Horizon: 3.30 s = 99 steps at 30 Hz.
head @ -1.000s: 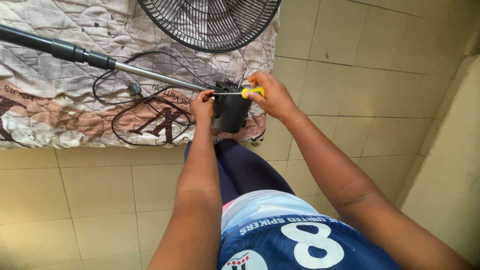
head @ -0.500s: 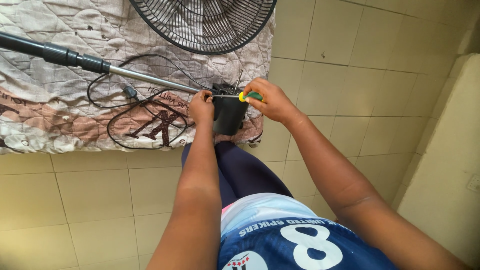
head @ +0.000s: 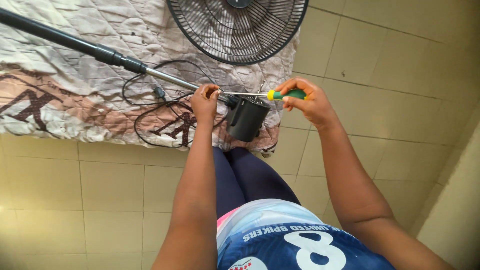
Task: The person assembles a standing fan by attaching the front grille, motor housing, and stand pole. They use a screwdriver to secure components and connect the power cord to the base.
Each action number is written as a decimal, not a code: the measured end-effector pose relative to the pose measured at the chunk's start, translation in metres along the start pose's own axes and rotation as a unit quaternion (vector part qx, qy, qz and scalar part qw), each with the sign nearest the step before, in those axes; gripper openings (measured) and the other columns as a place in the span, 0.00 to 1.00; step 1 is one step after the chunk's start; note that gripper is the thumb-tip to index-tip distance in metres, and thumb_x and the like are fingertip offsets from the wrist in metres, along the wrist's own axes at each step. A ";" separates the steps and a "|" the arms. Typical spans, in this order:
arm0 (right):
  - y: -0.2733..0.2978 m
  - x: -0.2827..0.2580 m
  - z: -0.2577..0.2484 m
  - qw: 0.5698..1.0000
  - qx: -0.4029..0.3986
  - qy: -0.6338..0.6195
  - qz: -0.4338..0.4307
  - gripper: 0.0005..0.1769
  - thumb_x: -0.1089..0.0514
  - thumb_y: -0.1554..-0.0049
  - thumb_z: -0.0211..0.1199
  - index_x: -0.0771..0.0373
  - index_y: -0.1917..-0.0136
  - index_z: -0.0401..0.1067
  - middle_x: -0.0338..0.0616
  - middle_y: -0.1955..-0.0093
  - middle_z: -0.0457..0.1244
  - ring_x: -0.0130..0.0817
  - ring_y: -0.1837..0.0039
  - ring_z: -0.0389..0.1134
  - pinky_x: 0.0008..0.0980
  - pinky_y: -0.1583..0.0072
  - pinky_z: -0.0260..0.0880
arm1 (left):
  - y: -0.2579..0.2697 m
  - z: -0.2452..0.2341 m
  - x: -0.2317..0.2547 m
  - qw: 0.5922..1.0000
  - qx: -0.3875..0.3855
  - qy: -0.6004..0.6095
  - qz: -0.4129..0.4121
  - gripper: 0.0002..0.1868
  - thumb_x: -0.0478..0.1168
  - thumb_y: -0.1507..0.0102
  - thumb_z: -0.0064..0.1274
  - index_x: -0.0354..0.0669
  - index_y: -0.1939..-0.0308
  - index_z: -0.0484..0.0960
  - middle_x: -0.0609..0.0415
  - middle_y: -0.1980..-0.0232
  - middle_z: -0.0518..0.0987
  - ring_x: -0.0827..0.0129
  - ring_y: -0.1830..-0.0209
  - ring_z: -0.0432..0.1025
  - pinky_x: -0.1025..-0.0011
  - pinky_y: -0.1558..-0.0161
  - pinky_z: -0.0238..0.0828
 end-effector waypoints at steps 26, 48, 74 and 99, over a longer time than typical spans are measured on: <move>-0.081 0.097 0.115 0.885 0.133 -0.417 0.161 0.20 0.55 0.37 0.58 0.67 0.36 0.68 0.59 0.36 0.66 0.52 0.43 0.72 0.47 0.41 0.75 | -0.191 -0.067 -0.078 0.804 0.144 0.546 -0.187 0.36 0.26 0.33 0.46 0.34 0.24 0.48 0.38 0.32 0.71 0.49 0.32 0.70 0.54 0.32 0.68; -0.015 0.120 0.049 0.942 0.089 -0.303 0.111 0.38 0.72 0.53 0.63 0.64 0.28 0.63 0.50 0.43 0.65 0.39 0.43 0.69 0.42 0.38 0.71 | 0.011 0.022 -0.199 0.858 -0.013 0.334 -0.390 0.15 0.40 0.36 0.59 0.42 0.49 0.74 0.49 0.56 0.80 0.56 0.58 0.80 0.58 0.55 0.74; -0.237 0.190 0.040 0.906 0.150 0.367 -0.145 0.39 0.74 0.59 0.68 0.59 0.34 0.70 0.53 0.39 0.63 0.56 0.36 0.60 0.45 0.35 0.62 | 0.022 0.025 -0.171 0.845 0.108 0.355 -0.385 0.13 0.44 0.35 0.61 0.44 0.56 0.73 0.54 0.60 0.79 0.64 0.58 0.77 0.64 0.54 0.71; -0.152 0.259 0.123 0.763 -0.370 0.506 0.156 0.38 0.33 0.61 0.75 0.52 0.41 0.78 0.44 0.43 0.71 0.46 0.38 0.71 0.48 0.37 0.70 | 0.007 0.066 -0.169 0.750 0.151 0.525 -0.373 0.27 0.58 0.36 0.59 0.48 0.77 0.63 0.55 0.82 0.62 0.66 0.81 0.60 0.67 0.73 0.63</move>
Point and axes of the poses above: each hand's wrist, its own y-axis away from the middle knuckle, its own z-axis out of the palm, x = y × z, the point moved 7 cm from there along -y, towards the middle knuckle
